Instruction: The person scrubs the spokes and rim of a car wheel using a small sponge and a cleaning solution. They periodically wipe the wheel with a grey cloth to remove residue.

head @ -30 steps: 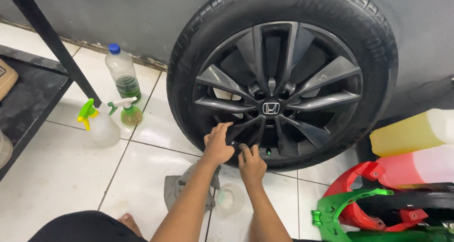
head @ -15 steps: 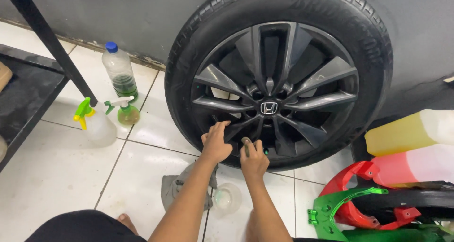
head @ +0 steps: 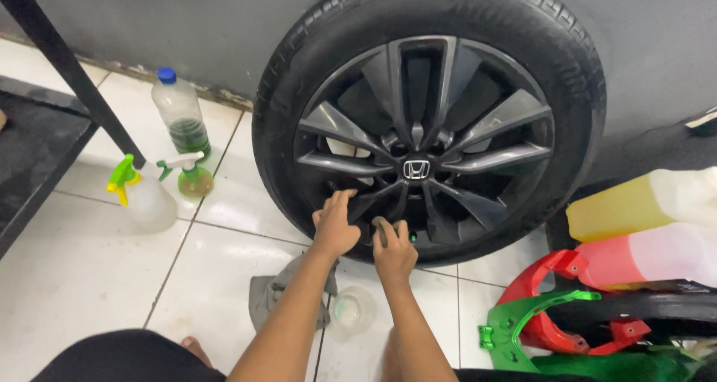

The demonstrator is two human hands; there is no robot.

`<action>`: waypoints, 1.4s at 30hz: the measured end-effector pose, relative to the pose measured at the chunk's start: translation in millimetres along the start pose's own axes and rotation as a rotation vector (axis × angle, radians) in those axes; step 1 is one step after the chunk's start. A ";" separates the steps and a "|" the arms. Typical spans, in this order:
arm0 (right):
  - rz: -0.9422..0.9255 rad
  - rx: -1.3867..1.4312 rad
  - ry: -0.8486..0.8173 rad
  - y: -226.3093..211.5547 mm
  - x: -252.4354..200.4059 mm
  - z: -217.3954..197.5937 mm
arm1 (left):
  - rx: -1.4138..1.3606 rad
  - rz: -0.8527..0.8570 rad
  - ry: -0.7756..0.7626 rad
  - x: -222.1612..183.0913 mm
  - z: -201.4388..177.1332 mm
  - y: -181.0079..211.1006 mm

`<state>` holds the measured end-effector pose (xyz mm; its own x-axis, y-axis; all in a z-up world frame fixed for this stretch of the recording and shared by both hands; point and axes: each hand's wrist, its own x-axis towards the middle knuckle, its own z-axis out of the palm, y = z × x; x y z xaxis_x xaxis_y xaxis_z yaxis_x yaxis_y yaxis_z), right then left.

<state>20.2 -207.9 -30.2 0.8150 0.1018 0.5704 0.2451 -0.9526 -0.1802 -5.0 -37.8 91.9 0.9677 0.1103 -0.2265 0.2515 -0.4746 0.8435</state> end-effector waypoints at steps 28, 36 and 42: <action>0.408 0.410 0.033 -3.7 25.8 -28.2 | -0.041 -0.061 0.090 9.4 17.2 -0.7; 1.196 0.781 -0.103 19.4 30.4 22.8 | -0.052 -0.076 0.121 14.8 15.2 2.3; 0.968 0.819 -0.048 9.4 47.6 -6.4 | -0.003 -0.093 0.117 10.6 10.3 9.8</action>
<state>57.9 -213.8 0.4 0.8556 -0.5083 -0.0980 -0.2220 -0.1893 -0.9565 7.6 -50.2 92.8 0.9353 0.2546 -0.2459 0.3403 -0.4553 0.8228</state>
